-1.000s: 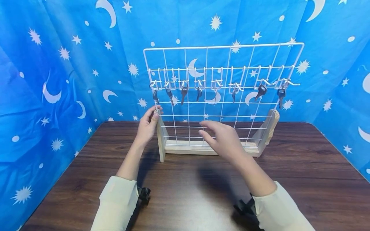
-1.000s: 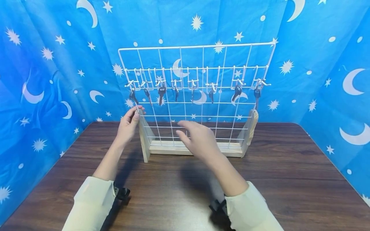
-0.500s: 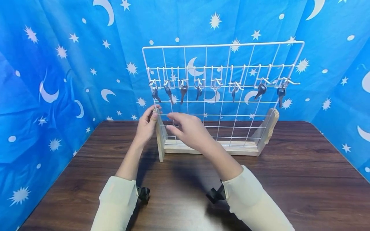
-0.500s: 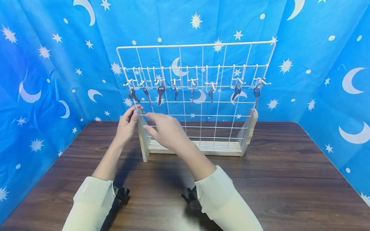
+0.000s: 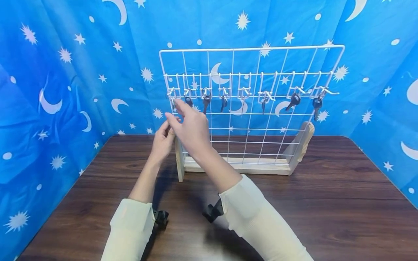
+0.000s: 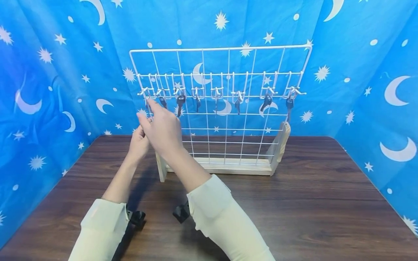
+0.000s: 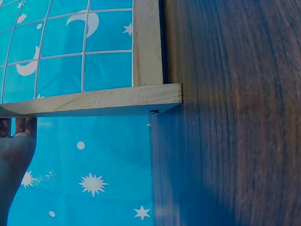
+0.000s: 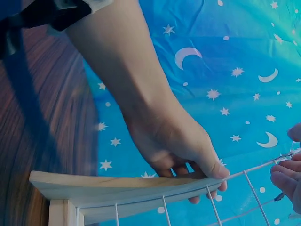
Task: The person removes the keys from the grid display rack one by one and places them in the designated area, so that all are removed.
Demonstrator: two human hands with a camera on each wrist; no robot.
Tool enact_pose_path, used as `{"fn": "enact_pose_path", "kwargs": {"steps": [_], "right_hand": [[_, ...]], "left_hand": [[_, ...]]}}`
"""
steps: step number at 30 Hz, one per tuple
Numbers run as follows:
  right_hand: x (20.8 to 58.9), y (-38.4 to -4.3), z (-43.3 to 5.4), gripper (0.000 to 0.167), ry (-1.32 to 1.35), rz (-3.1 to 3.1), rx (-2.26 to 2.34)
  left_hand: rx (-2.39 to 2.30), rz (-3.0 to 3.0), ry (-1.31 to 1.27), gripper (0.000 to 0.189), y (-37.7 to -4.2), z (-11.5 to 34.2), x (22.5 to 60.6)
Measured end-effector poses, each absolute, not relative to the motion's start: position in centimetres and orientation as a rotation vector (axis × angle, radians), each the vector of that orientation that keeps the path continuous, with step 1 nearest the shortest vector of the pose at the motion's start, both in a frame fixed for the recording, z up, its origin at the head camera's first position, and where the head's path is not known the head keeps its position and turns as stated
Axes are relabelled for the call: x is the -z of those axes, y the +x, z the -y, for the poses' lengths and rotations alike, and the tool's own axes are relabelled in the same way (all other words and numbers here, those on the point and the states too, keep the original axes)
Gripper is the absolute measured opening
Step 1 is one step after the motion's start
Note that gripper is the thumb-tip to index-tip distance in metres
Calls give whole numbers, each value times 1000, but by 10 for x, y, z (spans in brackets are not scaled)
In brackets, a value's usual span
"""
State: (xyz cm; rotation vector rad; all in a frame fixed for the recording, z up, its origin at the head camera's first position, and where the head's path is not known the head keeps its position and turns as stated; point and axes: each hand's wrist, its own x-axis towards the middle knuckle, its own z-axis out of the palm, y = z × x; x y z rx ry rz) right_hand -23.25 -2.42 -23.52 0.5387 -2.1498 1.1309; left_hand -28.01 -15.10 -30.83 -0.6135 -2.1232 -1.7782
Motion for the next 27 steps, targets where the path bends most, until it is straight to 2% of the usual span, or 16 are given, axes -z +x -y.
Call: {"fn": "enact_pose_path", "kwargs": {"steps": [8, 17, 27], "right_hand": [[229, -241, 35, 28, 437, 2099, -1275], [231, -245, 37, 17, 405, 2009, -1330], [236, -239, 31, 13, 465, 1911, -1347]], "left_hand": [[1766, 2080, -630, 49, -295, 157, 323], [1752, 2071, -586, 41, -295, 156, 323], [1737, 2098, -585, 36, -292, 155, 320]]}}
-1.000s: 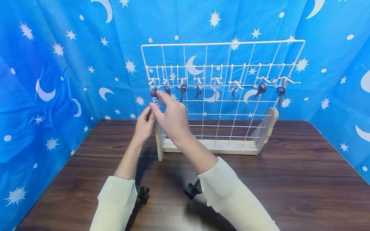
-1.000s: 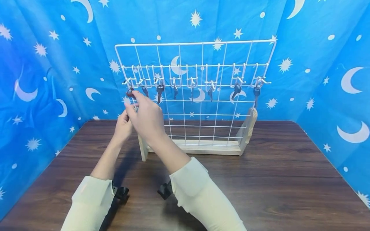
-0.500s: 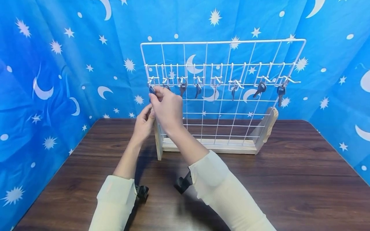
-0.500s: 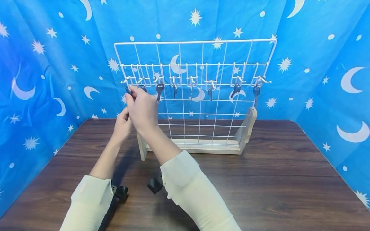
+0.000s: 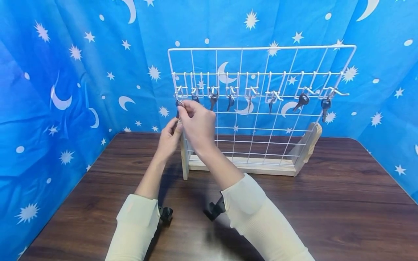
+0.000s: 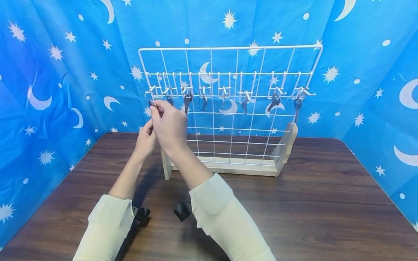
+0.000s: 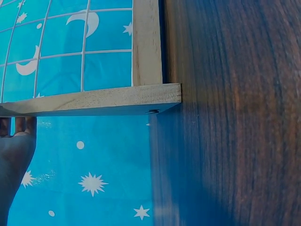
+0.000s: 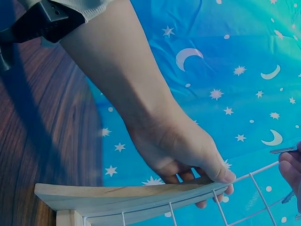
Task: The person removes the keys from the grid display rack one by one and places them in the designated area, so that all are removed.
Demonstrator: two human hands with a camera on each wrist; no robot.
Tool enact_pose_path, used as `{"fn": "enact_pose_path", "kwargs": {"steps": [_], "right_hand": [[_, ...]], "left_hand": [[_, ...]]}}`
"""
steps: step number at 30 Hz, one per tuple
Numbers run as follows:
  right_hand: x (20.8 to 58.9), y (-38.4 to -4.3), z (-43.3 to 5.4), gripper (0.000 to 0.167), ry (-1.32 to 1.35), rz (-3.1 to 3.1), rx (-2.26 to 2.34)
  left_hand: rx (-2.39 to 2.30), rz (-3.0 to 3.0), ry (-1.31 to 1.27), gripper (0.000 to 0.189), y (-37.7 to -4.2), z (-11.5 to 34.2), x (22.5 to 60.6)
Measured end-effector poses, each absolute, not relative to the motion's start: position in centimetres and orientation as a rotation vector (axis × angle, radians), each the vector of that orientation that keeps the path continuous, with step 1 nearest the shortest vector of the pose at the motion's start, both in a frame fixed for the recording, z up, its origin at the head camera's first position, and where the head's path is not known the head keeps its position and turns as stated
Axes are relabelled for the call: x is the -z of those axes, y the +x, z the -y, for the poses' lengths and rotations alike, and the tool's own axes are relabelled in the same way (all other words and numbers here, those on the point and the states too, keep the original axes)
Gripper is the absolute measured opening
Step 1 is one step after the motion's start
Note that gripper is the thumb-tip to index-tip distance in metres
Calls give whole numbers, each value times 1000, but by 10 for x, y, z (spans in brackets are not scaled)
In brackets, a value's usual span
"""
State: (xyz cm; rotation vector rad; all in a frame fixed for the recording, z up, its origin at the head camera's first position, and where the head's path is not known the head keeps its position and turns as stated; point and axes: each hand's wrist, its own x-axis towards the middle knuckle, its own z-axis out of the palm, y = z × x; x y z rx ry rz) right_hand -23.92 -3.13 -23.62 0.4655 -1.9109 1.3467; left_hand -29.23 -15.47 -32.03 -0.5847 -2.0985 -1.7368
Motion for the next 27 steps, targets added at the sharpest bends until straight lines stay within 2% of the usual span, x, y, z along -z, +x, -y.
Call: {"fn": "enact_pose_path", "kwargs": {"steps": [6, 9, 27], "right_hand": [[237, -233, 28, 13, 505, 1862, -1331], [236, -230, 26, 13, 526, 1842, -1335], [230, -220, 20, 10, 643, 1686, -1348]], "left_hand": [[1762, 2109, -586, 37, -285, 153, 315], [1745, 2093, -591, 39, -293, 155, 323], [1754, 2122, -532, 37, -295, 154, 323]]}}
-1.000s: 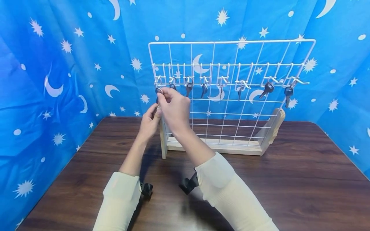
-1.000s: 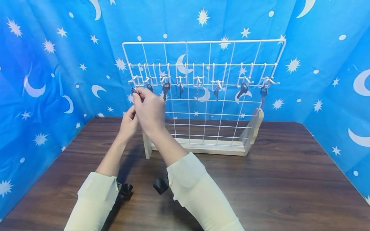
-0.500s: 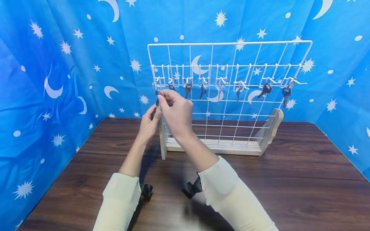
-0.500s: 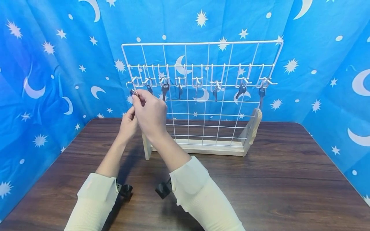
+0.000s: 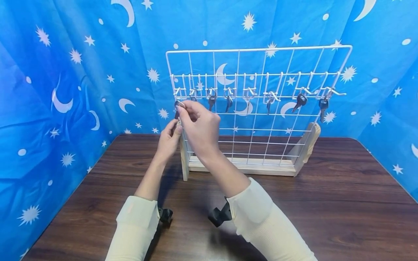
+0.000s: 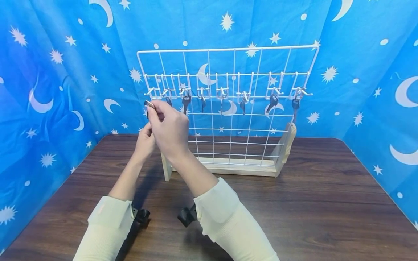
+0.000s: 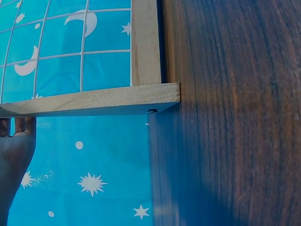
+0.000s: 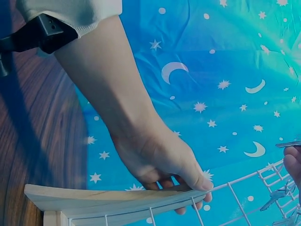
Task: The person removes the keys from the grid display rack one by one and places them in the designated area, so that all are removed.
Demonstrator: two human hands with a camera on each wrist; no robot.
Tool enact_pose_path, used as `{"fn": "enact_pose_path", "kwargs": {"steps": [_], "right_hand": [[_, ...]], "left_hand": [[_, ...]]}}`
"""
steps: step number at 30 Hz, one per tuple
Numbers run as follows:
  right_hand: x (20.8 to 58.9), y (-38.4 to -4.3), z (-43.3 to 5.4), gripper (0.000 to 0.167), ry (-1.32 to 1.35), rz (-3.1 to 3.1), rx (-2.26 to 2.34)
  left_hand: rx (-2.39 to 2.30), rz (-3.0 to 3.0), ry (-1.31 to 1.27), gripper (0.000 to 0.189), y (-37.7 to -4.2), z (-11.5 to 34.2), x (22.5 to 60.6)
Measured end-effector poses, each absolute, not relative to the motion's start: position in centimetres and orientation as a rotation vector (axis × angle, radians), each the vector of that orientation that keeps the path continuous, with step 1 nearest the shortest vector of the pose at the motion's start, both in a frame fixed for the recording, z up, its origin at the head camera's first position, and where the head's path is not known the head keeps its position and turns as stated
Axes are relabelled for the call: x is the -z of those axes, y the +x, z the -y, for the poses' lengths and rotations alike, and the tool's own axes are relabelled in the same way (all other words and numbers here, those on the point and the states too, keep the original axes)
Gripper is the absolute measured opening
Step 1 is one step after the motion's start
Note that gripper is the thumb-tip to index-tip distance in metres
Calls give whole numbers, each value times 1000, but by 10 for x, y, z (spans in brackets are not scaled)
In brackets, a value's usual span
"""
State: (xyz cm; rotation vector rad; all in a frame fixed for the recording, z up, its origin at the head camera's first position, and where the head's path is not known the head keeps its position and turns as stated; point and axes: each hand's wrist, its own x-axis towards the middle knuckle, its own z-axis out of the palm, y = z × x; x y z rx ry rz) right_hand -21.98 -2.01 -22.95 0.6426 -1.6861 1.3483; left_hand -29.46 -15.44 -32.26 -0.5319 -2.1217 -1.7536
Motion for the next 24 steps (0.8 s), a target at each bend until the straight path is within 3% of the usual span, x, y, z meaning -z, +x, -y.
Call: {"fn": "enact_pose_path", "kwargs": {"steps": [11, 24], "right_hand": [[239, -206, 10, 9, 708, 1642, -1355], [272, -194, -10, 10, 679, 1772, -1474]], "left_hand": [[1773, 2059, -587, 46, -297, 153, 325], [1791, 2057, -620, 39, -294, 152, 321]]}}
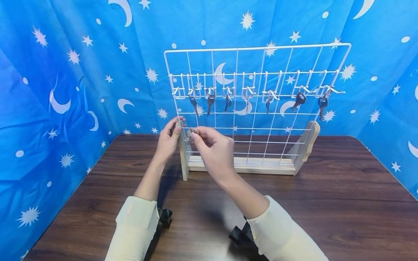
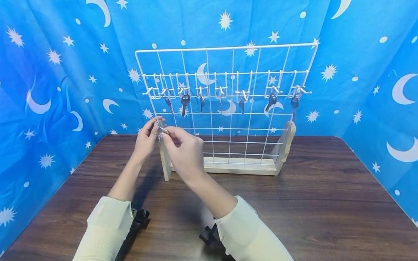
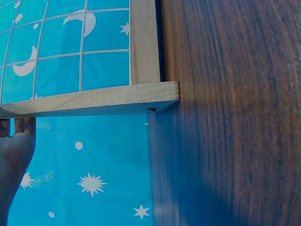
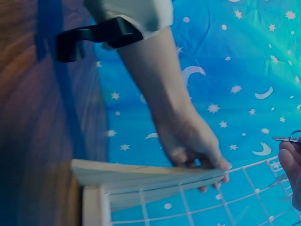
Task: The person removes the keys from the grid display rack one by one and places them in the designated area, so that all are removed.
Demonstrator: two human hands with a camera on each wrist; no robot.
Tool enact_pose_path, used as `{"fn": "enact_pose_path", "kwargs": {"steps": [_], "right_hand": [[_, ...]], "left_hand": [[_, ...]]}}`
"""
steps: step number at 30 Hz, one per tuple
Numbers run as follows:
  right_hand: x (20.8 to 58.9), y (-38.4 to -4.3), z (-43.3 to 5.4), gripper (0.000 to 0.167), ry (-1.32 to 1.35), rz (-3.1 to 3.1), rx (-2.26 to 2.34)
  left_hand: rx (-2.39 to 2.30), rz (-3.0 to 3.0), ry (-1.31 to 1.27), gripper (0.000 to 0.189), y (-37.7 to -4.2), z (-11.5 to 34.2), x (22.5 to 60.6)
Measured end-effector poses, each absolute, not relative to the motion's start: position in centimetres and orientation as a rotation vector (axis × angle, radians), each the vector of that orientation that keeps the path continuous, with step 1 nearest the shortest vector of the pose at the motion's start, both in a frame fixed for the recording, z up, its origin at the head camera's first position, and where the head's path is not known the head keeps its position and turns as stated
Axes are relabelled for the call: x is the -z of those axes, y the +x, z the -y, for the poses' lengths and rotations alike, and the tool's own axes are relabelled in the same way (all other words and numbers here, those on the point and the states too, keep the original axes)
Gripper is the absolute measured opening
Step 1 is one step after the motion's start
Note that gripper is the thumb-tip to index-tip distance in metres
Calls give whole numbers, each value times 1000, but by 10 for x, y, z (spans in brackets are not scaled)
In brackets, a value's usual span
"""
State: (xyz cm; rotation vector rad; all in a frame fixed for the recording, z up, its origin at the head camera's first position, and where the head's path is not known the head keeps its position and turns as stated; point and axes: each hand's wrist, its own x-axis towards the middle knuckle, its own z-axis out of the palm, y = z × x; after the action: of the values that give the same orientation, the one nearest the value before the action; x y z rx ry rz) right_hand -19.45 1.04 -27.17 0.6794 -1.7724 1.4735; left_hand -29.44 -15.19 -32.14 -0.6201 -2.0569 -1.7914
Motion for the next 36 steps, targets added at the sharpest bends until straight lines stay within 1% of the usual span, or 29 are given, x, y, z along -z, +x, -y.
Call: {"fn": "enact_pose_path", "kwargs": {"steps": [7, 9, 14, 18, 23, 31, 36], "right_hand": [[292, -193, -19, 10, 579, 1894, -1638], [296, -194, -20, 10, 556, 1916, -1698], [302, -197, -24, 13, 465, 1936, -2063], [305, -199, -27, 16, 343, 1913, -2329], [311, -199, -30, 15, 250, 1951, -2420], [330, -206, -30, 18, 196, 2026, -2543], [346, -211, -31, 19, 181, 2117, -2574]], "left_hand": [[1782, 2096, -605, 36, -274, 146, 303], [1787, 2094, -604, 36, -272, 145, 302], [1793, 2067, -624, 36, -277, 146, 305], [1776, 2044, -640, 36, -290, 149, 318], [1785, 2049, -633, 37, -296, 150, 322], [1824, 2090, -591, 36, -281, 146, 307], [1836, 2067, -605, 37, -290, 149, 317]]}}
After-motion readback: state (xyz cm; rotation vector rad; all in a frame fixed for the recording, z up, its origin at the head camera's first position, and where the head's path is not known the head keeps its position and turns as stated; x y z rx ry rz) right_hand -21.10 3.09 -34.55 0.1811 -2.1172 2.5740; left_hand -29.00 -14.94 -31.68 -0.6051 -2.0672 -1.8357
